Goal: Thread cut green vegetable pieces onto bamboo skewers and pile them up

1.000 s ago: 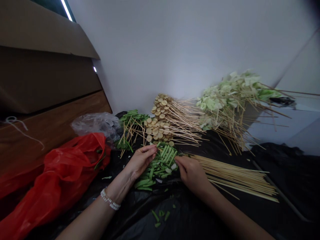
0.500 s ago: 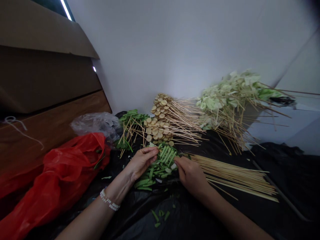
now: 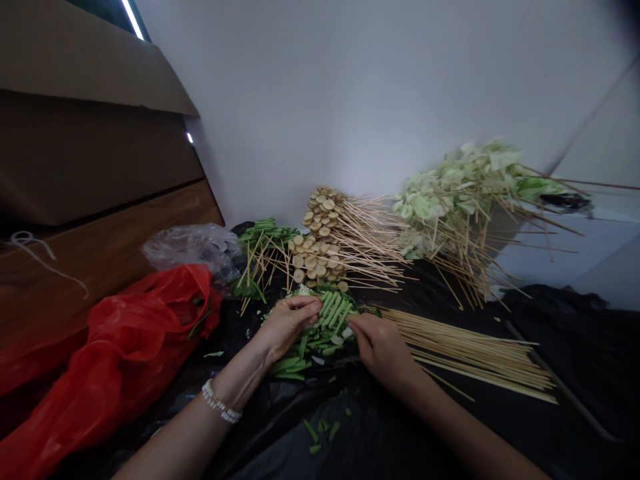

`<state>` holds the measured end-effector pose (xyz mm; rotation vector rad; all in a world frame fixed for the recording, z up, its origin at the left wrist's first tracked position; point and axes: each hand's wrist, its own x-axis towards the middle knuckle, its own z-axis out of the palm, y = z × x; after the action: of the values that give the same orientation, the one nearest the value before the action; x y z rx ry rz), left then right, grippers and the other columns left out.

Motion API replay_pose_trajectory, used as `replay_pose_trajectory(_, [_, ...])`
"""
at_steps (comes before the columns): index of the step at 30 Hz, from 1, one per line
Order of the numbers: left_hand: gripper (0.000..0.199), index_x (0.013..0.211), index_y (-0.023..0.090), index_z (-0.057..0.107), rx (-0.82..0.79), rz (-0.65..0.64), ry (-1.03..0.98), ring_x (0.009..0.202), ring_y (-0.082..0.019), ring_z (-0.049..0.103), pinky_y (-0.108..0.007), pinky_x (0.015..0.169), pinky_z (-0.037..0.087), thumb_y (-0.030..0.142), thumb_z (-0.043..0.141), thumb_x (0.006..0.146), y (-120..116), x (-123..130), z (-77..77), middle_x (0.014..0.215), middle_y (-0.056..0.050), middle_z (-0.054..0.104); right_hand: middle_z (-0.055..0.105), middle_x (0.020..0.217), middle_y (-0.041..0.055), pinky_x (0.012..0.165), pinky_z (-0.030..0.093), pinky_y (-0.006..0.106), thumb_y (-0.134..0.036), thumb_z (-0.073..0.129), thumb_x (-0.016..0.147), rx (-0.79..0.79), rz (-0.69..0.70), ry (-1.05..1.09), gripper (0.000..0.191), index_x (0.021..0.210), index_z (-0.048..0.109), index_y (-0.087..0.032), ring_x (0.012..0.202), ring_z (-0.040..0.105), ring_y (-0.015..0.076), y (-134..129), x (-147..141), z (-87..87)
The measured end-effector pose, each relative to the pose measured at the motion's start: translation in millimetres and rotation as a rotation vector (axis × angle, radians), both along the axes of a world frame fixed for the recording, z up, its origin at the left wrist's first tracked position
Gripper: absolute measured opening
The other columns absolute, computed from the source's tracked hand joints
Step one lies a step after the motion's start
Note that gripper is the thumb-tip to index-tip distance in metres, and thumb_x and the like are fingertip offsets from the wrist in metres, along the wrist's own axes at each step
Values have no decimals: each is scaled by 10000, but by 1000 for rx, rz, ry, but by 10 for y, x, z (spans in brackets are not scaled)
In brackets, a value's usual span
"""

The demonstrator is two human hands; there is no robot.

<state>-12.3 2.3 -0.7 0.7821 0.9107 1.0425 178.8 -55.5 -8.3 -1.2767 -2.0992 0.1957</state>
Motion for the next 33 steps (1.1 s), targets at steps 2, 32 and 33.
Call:
replay_pose_trajectory(2, [302,753,120,752,39,0,18,625,-67,572,-188,653,467,243,880,509,6,2,-16,769,-43,709,664,775,39,669,426,254,-139,409,904,12,-9,16,239,871,641,-185,707,600,156,21,19,10])
replay_pose_trajectory(32, [121,846,241,770,736,187,705,818,-206,589,-293,818,415,256,718,737,60,-85,-50,812,-55,708,722,925,67,779,502,294,-196,453,899,111,-121,143,243,964,687,-188,822,665,182,131,171,-18])
replay_pose_trajectory(33, [134,848,222,765,655,197,630,798,-196,602,-275,792,425,264,730,726,74,-88,-50,805,-53,714,722,927,69,777,498,290,-194,450,901,113,-113,144,243,965,685,-184,824,664,180,128,166,-16])
